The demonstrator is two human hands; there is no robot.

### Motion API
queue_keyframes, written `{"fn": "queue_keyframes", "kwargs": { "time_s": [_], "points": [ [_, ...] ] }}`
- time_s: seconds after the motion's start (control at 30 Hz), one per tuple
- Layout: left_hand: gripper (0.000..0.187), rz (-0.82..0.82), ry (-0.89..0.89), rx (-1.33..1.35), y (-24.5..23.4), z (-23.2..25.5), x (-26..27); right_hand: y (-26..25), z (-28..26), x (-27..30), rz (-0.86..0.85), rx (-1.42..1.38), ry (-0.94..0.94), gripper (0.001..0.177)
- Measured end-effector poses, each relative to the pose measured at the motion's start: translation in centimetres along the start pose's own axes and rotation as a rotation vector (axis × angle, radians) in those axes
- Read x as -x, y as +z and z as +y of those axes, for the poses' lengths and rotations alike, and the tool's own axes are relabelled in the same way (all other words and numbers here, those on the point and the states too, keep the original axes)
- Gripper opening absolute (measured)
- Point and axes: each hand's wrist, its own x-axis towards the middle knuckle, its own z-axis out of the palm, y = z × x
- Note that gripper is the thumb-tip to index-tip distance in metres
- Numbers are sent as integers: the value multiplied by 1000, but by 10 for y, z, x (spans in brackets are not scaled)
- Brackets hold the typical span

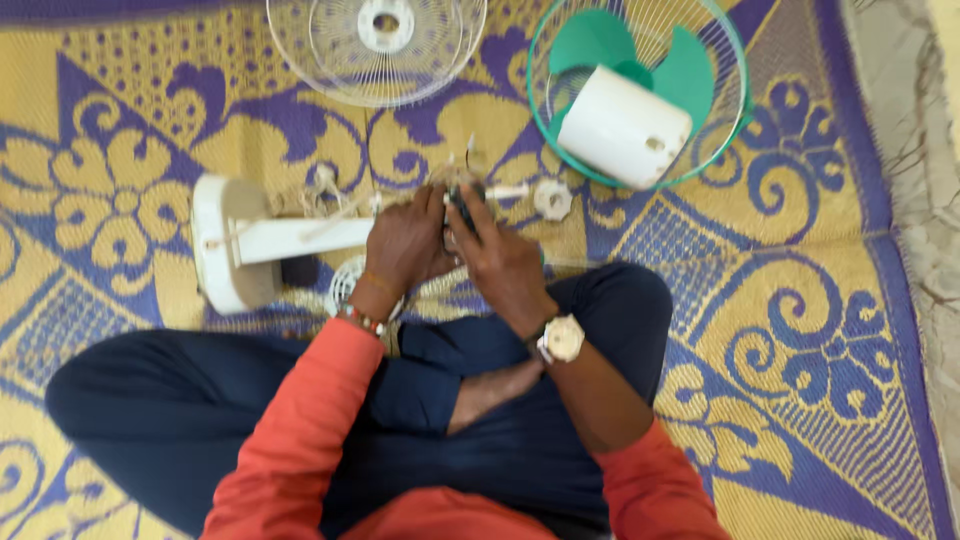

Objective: The person sits on a patterned mat and uses a green-handled screwdriver to adjust the internal components of a disassembled electric fan motor. The fan base, cage, and blades are visible nearby, but the person focuses on the motor assembly throughout the clip.

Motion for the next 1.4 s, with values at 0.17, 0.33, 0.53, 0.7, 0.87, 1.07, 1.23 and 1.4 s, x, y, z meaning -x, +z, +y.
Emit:
{"fn": "queue_keyframes", "kwargs": {
  "time_s": [0.17, 0.33, 0.53, 0.7, 0.87, 1.07, 1.23, 1.4],
  "points": [
    [88, -44, -33, 86, 3, -1, 11, 3, -2, 7, -12, -23, -26, 52],
    [89, -56, -22, 44, 0, -5, -2, -4, 0, -3, 23, -19, -24, 55],
    [89, -68, -45, 61, 3, -7, -4, -4, 3, -9, 16, -24, -46, 55],
    [90, -96, -64, 61, 2, -4, 1, -4, 1, -4, 22, -53, -41, 54],
    [90, -68, -45, 63, 2, -5, 0, -4, 4, -7, 32, -71, -46, 53],
    [93, -93, -56, 28, 1, -6, -6, -3, 8, -12, 15, -57, -32, 55],
    [94, -56, -40, 32, 0, -7, -10, -4, 8, -14, 19, -62, -26, 55],
    [95, -82, -51, 40, 0, -6, -4, -6, 4, -10, -19, -44, -23, 54]
  ]
}}
